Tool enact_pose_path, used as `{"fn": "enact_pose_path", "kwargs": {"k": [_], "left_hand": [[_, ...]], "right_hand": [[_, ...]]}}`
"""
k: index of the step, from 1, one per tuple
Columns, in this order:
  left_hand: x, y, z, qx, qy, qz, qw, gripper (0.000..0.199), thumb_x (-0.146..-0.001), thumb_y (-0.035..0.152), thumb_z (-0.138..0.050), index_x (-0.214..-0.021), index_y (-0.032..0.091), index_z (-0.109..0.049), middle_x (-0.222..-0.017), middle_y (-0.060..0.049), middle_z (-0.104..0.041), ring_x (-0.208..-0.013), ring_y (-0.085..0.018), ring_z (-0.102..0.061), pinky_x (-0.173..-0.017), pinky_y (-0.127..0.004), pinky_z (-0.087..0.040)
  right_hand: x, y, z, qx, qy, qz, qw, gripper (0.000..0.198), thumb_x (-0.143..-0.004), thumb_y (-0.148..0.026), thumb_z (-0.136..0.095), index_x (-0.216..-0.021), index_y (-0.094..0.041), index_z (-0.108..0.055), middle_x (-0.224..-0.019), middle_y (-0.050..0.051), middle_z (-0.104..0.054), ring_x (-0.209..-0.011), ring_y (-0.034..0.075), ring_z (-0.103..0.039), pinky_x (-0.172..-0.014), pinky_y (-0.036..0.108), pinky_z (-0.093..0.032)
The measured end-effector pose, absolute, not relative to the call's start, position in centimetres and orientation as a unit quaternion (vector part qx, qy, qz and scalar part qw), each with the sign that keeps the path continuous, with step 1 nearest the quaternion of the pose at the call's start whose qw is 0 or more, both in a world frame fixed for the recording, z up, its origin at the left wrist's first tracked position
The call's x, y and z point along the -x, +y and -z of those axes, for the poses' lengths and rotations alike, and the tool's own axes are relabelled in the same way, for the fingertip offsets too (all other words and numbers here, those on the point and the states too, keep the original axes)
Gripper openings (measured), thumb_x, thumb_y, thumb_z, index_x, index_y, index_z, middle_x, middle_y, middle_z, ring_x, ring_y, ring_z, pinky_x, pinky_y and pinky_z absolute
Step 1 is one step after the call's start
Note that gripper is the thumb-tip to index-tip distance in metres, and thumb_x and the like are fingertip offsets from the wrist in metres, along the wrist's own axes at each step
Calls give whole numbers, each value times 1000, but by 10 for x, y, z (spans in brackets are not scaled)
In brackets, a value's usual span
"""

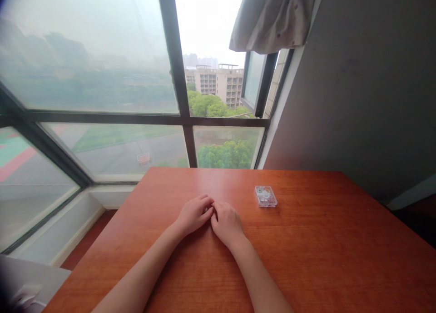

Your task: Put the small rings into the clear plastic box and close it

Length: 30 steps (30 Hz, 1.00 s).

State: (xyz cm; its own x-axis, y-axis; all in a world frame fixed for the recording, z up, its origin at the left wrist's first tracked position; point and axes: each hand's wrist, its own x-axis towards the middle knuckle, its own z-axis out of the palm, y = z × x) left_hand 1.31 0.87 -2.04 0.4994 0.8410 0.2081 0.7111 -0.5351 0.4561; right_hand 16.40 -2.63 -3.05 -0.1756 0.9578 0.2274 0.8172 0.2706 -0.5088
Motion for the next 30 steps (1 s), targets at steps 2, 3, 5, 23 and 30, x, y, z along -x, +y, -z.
{"fn": "enact_pose_path", "kwargs": {"k": [2,3,5,23,30], "left_hand": [[-13,9,21,-852,457,-205,155,10,-86,25,-47,-84,21,-56,-86,0,-59,-73,-13,-55,-64,-23,-38],[-13,9,21,-852,457,-205,153,10,-86,25,-47,-83,21,-56,-86,0,-59,-73,-13,-55,-64,-23,-38],[-13,10,21,-853,455,-205,151,9,-86,24,-47,-84,21,-56,-86,0,-59,-73,-13,-55,-64,-23,-37],[-13,10,22,-851,455,-211,159,10,-85,23,-48,-87,22,-58,-88,0,-60,-74,-13,-56,-65,-23,-37],[-13,9,22,-851,455,-210,156,11,-86,23,-48,-87,22,-59,-87,0,-60,-73,-13,-55,-64,-23,-37]], "right_hand": [[-164,-26,31,586,-757,-140,255,23,-85,-15,-47,-101,-21,-63,-100,4,-67,-94,18,-58,-84,26,-41],[-164,-26,31,585,-758,-141,253,23,-85,-16,-47,-101,-21,-63,-100,5,-67,-94,18,-58,-84,26,-40],[-165,-25,32,584,-759,-141,251,23,-85,-16,-47,-101,-20,-63,-100,5,-67,-95,19,-58,-85,27,-40],[-166,-24,35,581,-760,-142,255,23,-85,-16,-46,-101,-21,-62,-98,5,-66,-95,18,-57,-84,27,-40],[-167,-24,37,583,-760,-139,250,21,-85,-17,-46,-99,-22,-62,-97,5,-66,-94,18,-57,-84,27,-40]]}}
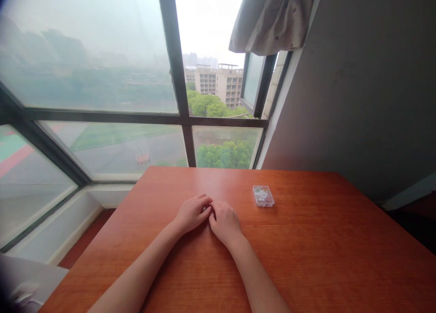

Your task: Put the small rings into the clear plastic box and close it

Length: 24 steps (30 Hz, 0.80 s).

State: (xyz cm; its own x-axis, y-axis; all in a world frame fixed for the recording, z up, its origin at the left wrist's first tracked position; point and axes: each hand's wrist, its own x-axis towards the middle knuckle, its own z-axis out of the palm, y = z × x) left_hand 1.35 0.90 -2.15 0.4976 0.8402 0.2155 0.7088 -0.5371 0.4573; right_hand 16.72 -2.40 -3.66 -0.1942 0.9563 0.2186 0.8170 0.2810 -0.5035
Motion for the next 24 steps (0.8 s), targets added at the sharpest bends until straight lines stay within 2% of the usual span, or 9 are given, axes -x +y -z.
{"fn": "enact_pose_path", "kwargs": {"k": [24], "left_hand": [[-14,8,20,-849,459,-209,158,13,-86,23,-47,-88,22,-60,-88,-1,-60,-74,-13,-56,-64,-23,-38]], "right_hand": [[-167,-25,33,585,-761,-137,243,22,-86,-17,-46,-101,-21,-62,-98,5,-66,-95,18,-58,-85,27,-41]]}}
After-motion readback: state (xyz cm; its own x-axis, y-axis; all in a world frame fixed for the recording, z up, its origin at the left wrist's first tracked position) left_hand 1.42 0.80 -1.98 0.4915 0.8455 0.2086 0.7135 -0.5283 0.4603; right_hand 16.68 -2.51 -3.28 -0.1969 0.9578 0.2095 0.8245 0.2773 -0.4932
